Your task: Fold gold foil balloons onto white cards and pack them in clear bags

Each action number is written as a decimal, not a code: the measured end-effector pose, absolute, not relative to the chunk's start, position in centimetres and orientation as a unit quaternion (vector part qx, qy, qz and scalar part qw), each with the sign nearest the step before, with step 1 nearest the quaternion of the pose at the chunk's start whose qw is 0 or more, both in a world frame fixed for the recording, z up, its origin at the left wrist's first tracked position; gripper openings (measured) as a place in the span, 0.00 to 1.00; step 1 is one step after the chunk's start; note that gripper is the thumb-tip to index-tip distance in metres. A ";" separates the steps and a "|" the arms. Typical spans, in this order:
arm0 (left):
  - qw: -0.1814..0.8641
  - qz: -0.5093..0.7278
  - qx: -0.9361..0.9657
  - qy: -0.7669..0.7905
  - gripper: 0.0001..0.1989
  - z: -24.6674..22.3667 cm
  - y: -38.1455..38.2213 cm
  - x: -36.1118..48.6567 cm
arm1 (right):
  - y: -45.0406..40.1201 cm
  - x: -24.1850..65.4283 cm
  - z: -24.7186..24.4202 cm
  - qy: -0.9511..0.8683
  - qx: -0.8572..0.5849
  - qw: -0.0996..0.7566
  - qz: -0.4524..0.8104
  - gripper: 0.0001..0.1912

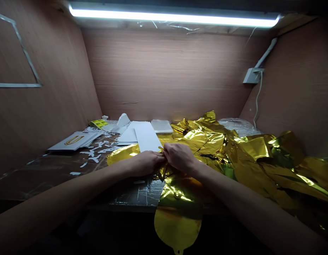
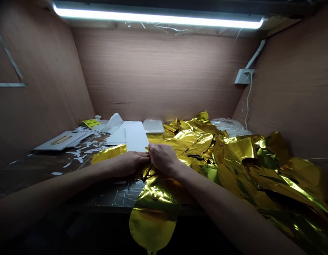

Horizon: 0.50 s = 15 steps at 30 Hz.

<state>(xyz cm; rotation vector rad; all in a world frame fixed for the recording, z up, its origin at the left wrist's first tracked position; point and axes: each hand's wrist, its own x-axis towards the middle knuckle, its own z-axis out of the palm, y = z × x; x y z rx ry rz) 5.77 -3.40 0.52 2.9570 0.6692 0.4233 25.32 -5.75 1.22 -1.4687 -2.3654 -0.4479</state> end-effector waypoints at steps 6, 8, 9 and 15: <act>0.056 0.126 0.961 0.239 0.22 1.0 -3.4 5.5 | -5.6 25.6 0.9 -0.873 -0.433 0.192 -0.112 0.11; 0.013 0.137 0.952 0.274 0.19 1.0 -3.6 5.5 | -5.4 25.9 1.0 -0.888 -0.404 0.202 -0.088 0.09; -0.013 0.143 0.944 0.297 0.16 0.9 -3.6 5.5 | -5.3 26.0 1.0 -0.895 -0.389 0.208 -0.074 0.08; -0.084 0.200 0.872 0.438 0.06 0.8 -3.9 5.4 | -5.4 26.2 1.1 -0.913 -0.343 0.221 -0.010 0.06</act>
